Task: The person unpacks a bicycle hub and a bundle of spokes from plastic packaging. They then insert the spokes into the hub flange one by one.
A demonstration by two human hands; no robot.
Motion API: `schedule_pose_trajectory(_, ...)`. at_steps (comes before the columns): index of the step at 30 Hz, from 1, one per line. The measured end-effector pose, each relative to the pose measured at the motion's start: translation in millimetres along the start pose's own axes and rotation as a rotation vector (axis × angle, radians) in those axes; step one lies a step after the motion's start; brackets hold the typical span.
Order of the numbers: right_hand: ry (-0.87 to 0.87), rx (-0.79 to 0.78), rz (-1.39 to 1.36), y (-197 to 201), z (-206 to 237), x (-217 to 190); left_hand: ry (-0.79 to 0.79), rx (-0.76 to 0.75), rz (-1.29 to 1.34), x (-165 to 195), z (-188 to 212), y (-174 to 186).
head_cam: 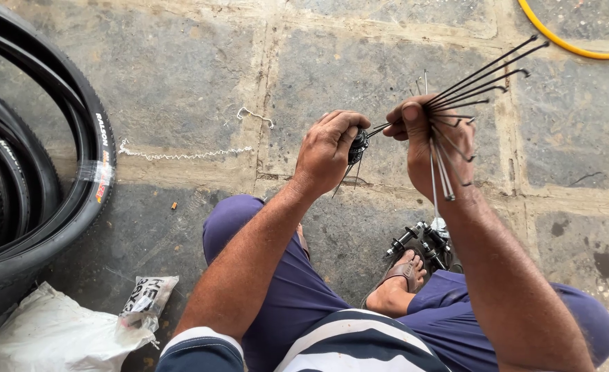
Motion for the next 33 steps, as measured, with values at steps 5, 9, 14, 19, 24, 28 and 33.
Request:
schedule_pose_trajectory(5, -0.015, 0.004, 0.009, -2.6, 3.6, -9.2, -0.012, 0.012, 0.010, 1.8, -0.7, 0.1)
schedule_pose_trajectory(9, 0.009, 0.020, 0.063, -2.5, 6.4, -15.3, 0.031, -0.005, 0.036, -1.7, -2.0, -0.8)
schedule_pose_trajectory(14, -0.037, 0.099, -0.042, 0.0, 7.2, -8.7, 0.009, 0.006, 0.027, 0.0, 0.1, -0.4)
schedule_pose_trajectory(19, -0.093, 0.106, -0.063, -0.4, 9.0, -3.8, -0.014, 0.011, -0.007, 1.0, 0.5, -0.5)
schedule_pose_trajectory(24, -0.035, 0.070, 0.036, -2.4, 10.0, -9.2, -0.001, 0.006, -0.024, -0.2, 0.3, -0.7)
schedule_pose_trajectory(28, 0.053, -0.008, 0.126, -11.3, 12.7, -13.9, 0.017, -0.020, 0.003, -3.6, -0.2, -3.4)
schedule_pose_trajectory(33, 0.336, -0.324, 0.615, -40.4, 14.7, -18.9, -0.111, 0.027, -0.091, 3.5, -0.8, 0.2)
Point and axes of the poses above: each hand's wrist, its own z-axis away from the middle knuckle, its own y-axis out of the back of the hand, x = y × z, the point moved 9 cm from there along -z, towards the middle knuckle, and after that the axes turned 4 degrees about y, right-handed, at the moved point
